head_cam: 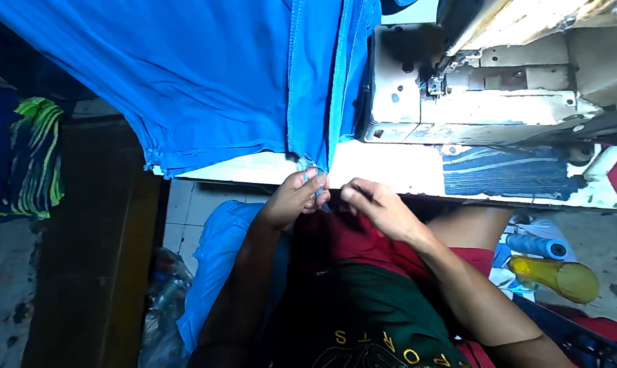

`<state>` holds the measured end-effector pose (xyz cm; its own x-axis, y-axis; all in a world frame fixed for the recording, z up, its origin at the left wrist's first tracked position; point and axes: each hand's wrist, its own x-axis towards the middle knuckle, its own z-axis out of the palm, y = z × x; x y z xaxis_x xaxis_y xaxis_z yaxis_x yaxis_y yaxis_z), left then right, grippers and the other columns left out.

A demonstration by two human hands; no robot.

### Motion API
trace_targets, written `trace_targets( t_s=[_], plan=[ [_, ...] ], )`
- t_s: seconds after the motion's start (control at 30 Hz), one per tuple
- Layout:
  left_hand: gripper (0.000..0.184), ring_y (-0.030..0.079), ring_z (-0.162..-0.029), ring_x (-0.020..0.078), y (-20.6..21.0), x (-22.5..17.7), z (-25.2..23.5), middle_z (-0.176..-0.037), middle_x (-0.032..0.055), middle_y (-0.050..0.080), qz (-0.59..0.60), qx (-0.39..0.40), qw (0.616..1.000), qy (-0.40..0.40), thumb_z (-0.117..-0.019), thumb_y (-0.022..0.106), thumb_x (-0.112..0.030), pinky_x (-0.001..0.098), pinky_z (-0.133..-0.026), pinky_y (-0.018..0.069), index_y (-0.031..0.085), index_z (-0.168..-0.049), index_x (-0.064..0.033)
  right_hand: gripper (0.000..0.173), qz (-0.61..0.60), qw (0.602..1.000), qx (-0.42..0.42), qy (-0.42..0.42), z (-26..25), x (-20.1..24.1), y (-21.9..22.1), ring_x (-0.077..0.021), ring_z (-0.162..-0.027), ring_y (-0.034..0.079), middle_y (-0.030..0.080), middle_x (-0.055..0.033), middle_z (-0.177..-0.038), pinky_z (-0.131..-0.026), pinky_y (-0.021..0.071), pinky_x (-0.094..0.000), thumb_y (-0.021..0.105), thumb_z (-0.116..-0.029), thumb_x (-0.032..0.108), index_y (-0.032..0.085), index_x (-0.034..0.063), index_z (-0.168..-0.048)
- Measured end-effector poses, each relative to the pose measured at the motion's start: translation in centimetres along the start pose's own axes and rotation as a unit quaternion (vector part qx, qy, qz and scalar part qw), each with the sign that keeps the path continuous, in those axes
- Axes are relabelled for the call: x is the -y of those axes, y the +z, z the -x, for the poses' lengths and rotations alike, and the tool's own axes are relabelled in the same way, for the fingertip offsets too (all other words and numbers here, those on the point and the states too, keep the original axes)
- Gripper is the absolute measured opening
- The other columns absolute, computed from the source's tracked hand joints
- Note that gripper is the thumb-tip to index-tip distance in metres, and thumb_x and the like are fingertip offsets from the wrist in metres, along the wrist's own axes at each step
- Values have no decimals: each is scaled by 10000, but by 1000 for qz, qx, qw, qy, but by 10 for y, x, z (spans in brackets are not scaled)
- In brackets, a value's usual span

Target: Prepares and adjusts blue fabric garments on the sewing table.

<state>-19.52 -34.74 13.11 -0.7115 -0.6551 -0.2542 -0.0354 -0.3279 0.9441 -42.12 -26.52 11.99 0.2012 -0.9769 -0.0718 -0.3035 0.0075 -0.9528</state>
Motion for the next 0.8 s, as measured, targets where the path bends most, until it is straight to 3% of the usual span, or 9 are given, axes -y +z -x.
trace_targets(
  t_s=[0.07, 0.13, 0.23, 0.37, 0.6, 0.8],
  plan=[
    [242, 401, -514, 40, 3, 7, 3, -649, -39, 455, -23, -38, 999, 1, -1100, 459, -299, 176, -480, 359, 606, -1016, -126, 546, -7, 999, -6, -37, 1, 0, -14, -119, -643, 582, 611, 25, -738, -575, 501, -328, 285, -1100, 512, 673, 142, -1000],
    [243, 407, -525, 56, 5, 14, 4, -666, -30, 457, -51, -75, 996, 19, -1098, 466, -303, 193, -479, 363, 616, -1025, -126, 583, -14, 999, -18, -41, -3, 3, -21, -124, -635, 579, 612, 18, -729, -571, 500, -329, 227, -1115, 444, 700, 132, -974],
    [256, 417, -528, 89, 9, 22, 5, -665, -5, 471, -121, -130, 983, 53, -1101, 461, -293, 229, -480, 362, 619, -1010, -113, 466, 23, 999, -7, -26, -12, 11, -23, -107, -596, 573, 628, 32, -704, -541, 490, -313, 344, -1113, 319, 752, 140, -975],
    [273, 456, -547, 120, 15, 25, 7, -672, 10, 495, -207, -159, 964, 50, -1101, 465, -322, 272, -503, 404, 628, -1013, -121, 327, 62, 998, 7, 0, -27, 24, -14, -107, -556, 580, 623, 26, -664, -504, 486, -303, 464, -1099, 314, 706, 144, -957],
    [296, 495, -528, 132, 15, 30, 7, -651, 7, 540, -232, -181, 955, 47, -1097, 471, -353, 293, -500, 441, 646, -1012, -130, 300, 134, 991, -6, 17, -40, 28, 0, -141, -493, 522, 550, -1, -619, -435, 428, -349, 505, -1084, 312, 654, 150, -880],
    [352, 519, -523, 134, 13, 29, 10, -666, 31, 598, -201, -165, 964, 52, -1110, 429, -330, 285, -505, 461, 682, -1039, -96, 363, 119, 993, 13, 21, -42, 28, -1, -130, -510, 537, 559, 6, -612, -462, 436, -331, 475, -1096, 336, 637, 144, -833]
  ],
)
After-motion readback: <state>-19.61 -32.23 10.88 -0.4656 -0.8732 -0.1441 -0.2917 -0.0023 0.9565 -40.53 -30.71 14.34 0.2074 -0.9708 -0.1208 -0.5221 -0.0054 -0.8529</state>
